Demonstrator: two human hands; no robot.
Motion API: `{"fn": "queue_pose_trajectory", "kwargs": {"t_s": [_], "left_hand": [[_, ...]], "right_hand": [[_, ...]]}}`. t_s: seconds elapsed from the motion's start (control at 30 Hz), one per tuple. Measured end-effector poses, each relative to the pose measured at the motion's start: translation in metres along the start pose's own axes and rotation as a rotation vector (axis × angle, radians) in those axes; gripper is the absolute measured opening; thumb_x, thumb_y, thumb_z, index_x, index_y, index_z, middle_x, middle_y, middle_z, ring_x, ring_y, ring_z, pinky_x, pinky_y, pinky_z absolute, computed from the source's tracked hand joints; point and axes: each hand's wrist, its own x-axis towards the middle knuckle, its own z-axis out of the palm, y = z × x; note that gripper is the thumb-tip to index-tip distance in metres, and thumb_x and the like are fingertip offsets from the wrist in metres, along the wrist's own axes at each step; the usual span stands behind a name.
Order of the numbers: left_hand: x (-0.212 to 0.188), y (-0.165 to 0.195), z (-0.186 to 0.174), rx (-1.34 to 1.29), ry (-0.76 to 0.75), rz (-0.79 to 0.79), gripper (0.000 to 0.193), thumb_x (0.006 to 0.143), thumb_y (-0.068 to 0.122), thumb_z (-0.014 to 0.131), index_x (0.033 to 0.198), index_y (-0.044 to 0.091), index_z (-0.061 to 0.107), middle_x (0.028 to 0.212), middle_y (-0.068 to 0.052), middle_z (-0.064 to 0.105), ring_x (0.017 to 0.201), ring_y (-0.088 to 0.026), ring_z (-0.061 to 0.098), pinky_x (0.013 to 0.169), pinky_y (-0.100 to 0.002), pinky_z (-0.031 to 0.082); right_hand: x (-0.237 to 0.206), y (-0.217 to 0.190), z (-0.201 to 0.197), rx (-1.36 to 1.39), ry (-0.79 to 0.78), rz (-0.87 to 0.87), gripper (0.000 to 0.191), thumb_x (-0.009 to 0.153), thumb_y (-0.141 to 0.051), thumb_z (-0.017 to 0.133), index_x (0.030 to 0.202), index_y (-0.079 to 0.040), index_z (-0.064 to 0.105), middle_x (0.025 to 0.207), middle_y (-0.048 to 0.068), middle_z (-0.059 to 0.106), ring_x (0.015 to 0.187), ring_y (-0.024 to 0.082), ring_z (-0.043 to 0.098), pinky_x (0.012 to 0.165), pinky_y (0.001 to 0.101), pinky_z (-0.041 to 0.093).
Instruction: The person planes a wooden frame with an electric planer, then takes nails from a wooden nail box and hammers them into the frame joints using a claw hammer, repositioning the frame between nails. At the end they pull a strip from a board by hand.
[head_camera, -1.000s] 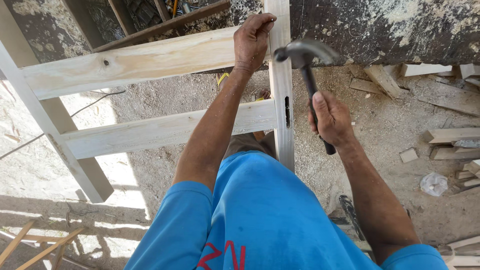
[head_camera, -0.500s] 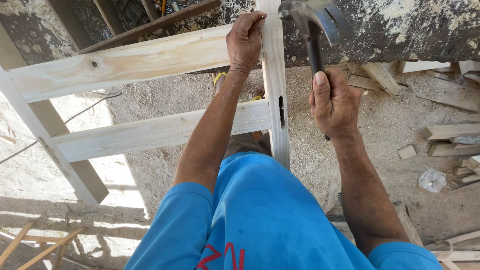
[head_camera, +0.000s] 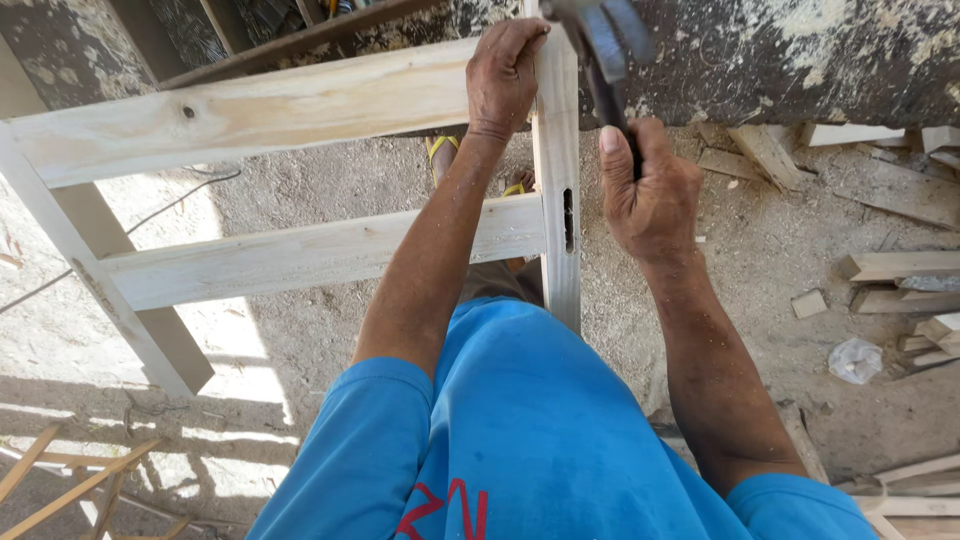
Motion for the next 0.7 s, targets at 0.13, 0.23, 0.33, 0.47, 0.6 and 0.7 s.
{"fn": "queue_pose_trajectory", "kwargs": {"t_s": [0.13, 0.23, 0.33, 0.47, 0.6, 0.7], "left_hand": [[0.001, 0.001, -0.002, -0.010, -0.008, -0.019, 0.008, 0.099, 0.016, 0.069, 0.105, 0.016, 0.072, 0.103, 0.001, 0.074, 0.097, -0.019, 0.073, 0.085, -0.033, 0.061], [0.002, 0.000, 0.000, 0.009, -0.019, -0.020, 0.009, 0.098, 0.016, 0.069, 0.106, 0.014, 0.072, 0.105, -0.001, 0.073, 0.097, -0.020, 0.072, 0.084, -0.033, 0.060], [0.001, -0.001, 0.002, 0.010, -0.037, -0.035, 0.010, 0.099, 0.015, 0.068, 0.108, 0.015, 0.073, 0.104, 0.000, 0.073, 0.097, -0.020, 0.071, 0.085, -0.032, 0.059], [0.000, -0.006, -0.009, 0.099, -0.112, 0.041, 0.037, 0.102, 0.036, 0.070, 0.130, 0.012, 0.062, 0.124, -0.008, 0.064, 0.119, -0.026, 0.060, 0.105, -0.039, 0.053], [0.010, -0.002, -0.026, 0.618, -0.062, 0.160, 0.115, 0.067, 0.096, 0.065, 0.124, -0.002, 0.052, 0.121, -0.022, 0.053, 0.120, -0.038, 0.046, 0.109, -0.060, 0.030], [0.020, 0.011, -0.023, 0.809, -0.286, -0.063, 0.132, 0.054, 0.112, 0.052, 0.115, -0.006, 0.056, 0.099, -0.016, 0.052, 0.106, -0.035, 0.047, 0.107, -0.063, 0.021]], "right_hand": [[0.002, 0.002, 0.004, -0.018, 0.002, 0.025, 0.039, 0.119, -0.043, 0.044, 0.105, -0.009, 0.056, 0.068, -0.002, 0.055, 0.050, 0.007, 0.056, 0.039, 0.0251, 0.047], [0.011, 0.008, 0.014, -0.042, -0.106, 0.170, 0.039, 0.113, -0.043, 0.044, 0.104, -0.008, 0.059, 0.065, -0.001, 0.056, 0.043, 0.008, 0.052, 0.034, 0.0261, 0.042], [0.010, 0.011, 0.017, 0.061, -0.086, 0.184, 0.041, 0.113, -0.044, 0.043, 0.102, -0.008, 0.059, 0.065, -0.001, 0.057, 0.045, 0.007, 0.054, 0.035, 0.0247, 0.045], [-0.004, 0.009, 0.005, 0.363, -0.049, 0.371, 0.040, 0.113, -0.045, 0.046, 0.100, -0.009, 0.058, 0.066, -0.001, 0.058, 0.047, 0.007, 0.054, 0.036, 0.0238, 0.047], [-0.010, 0.019, -0.010, 0.680, 0.009, 0.524, 0.032, 0.111, -0.040, 0.051, 0.104, -0.010, 0.060, 0.074, 0.000, 0.060, 0.051, 0.008, 0.055, 0.038, 0.0254, 0.049], [-0.005, 0.037, -0.013, 0.933, 0.049, 0.696, 0.030, 0.111, -0.038, 0.052, 0.104, -0.010, 0.061, 0.068, -0.001, 0.057, 0.048, 0.006, 0.054, 0.039, 0.0222, 0.045]]}}
